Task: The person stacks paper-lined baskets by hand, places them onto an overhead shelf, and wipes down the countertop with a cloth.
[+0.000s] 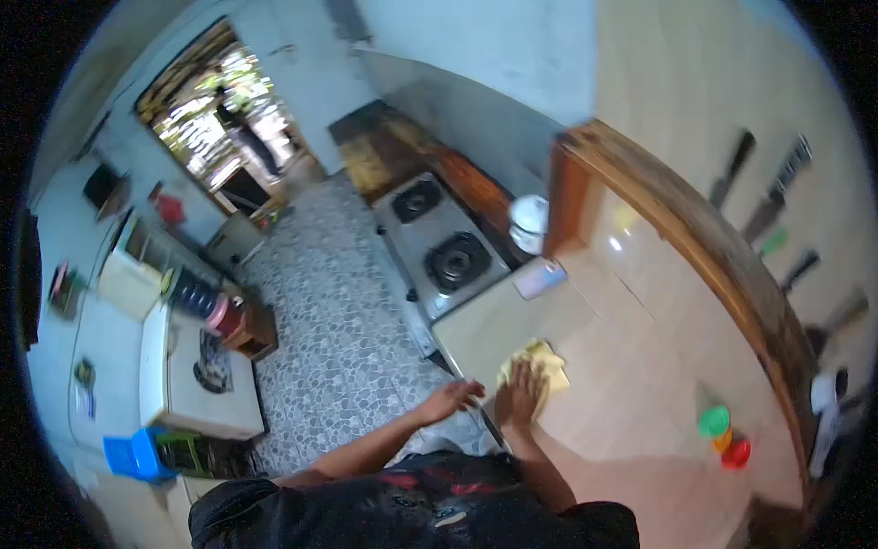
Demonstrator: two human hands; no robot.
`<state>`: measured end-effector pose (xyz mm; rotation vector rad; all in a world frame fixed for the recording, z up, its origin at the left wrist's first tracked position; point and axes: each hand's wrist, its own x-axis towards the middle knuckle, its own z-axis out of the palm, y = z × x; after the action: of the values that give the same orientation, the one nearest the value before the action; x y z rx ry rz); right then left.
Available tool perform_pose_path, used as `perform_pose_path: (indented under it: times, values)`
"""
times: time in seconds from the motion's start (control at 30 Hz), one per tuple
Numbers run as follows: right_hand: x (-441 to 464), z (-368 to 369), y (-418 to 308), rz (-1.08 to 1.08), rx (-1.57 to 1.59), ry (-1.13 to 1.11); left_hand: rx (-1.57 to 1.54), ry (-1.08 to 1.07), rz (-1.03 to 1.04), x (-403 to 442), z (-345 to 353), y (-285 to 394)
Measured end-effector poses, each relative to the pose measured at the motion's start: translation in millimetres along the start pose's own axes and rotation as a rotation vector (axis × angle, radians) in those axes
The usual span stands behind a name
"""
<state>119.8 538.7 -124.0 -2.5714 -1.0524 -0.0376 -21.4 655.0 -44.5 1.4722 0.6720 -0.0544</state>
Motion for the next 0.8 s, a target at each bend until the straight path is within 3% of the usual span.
perform_pose_path:
  times: [0.03,0.1,0.13,0.17,0.2,0.27,0.33,0.4,0.43,0.5,0.53,0.6,0.7,0.73,0.8]
  values:
    - [-2.3,-0.6,10.3,-0.054,0.045,-0.014,0.136,0.035,0.119,15.0,-5.3,-7.7]
    - [3.8,-2.8,32.6,-0.016,0.553,0.259,0.369,0.015,0.395,37.2,-16.9,-11.8]
    - [4.6,-15.2,47.7,0.155,0.713,0.234,0.548,0.112,0.474,57.6,-22.2,-27.5]
    - [5.9,-46.1,64.9,0.379,0.87,0.111,0.681,0.17,0.428,72.0,-31.2,-36.7]
    - [8.9,-42.1,93.0,0.384,0.897,0.319,0.442,0.252,0.263,80.0,-25.6,-21.7]
    - [17.1,-81.1,123.3,0.803,1.288,0.356,0.526,0.258,0.326,103.0,-30.1,-1.0]
    - [34.3,-106.3,159.2,0.809,1.338,0.556,0.538,0.226,0.395,135.9,-31.0,-6.2]
    - [57.6,-133.1,186.1,0.699,1.265,0.532,1.094,0.384,0.141,146.0,-16.9,-4.6]
    - [77.5,-131.3,203.7,0.701,1.264,0.517,1.089,0.386,0.127,149.6,-7.4,-2.4]
    - [111.3,-112.6,225.3,0.338,0.644,0.492,1.197,0.216,-0.113,149.9,7.1,6.2]
    - [120.5,-96.6,223.4,0.324,0.647,0.475,1.175,0.189,-0.17,149.7,8.5,13.4]
    - [143.1,-64.6,214.0,0.42,-0.106,0.041,1.17,0.154,-0.205,151.2,6.8,16.7]
    - [149.9,-37.4,215.1,0.416,-0.025,0.076,1.136,0.058,-0.248,159.3,-7.7,20.2]
    - [145.1,-28.6,217.6,0.308,-0.067,0.177,1.09,-0.008,-0.27,158.3,-10.4,17.1]
    - [130.8,-33.2,211.3,0.212,0.049,0.13,1.03,-0.065,-0.281,154.1,-19.0,20.0]
